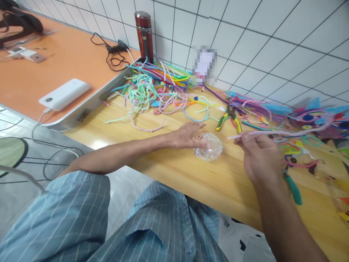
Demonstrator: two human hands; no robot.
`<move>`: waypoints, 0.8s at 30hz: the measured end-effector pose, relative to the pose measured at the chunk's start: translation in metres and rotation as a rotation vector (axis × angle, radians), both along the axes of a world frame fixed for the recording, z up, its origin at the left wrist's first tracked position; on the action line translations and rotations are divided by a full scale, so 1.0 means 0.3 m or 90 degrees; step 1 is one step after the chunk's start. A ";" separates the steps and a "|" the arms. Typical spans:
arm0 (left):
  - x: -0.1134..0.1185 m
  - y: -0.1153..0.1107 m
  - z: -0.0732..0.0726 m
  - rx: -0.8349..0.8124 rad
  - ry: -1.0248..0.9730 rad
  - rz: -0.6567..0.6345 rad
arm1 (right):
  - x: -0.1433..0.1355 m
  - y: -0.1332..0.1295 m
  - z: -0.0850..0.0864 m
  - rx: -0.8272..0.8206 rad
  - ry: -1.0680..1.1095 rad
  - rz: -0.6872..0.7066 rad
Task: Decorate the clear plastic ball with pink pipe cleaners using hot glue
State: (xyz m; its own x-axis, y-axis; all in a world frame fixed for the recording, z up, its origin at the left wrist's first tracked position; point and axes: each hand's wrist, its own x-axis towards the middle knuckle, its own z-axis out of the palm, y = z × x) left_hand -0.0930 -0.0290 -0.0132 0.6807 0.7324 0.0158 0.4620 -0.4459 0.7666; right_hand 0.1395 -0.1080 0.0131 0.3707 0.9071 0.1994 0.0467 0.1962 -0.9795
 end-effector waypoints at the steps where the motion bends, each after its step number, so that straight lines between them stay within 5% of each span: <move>1: 0.004 -0.011 -0.017 -0.017 0.025 -0.014 | 0.011 -0.006 -0.020 -0.027 0.005 0.013; 9: 0.103 -0.117 -0.100 0.004 -0.146 -0.061 | 0.062 -0.040 -0.088 -0.075 0.029 0.064; 24: 0.188 -0.091 -0.220 0.221 -0.240 -0.111 | 0.114 -0.044 -0.101 -0.031 -0.059 0.128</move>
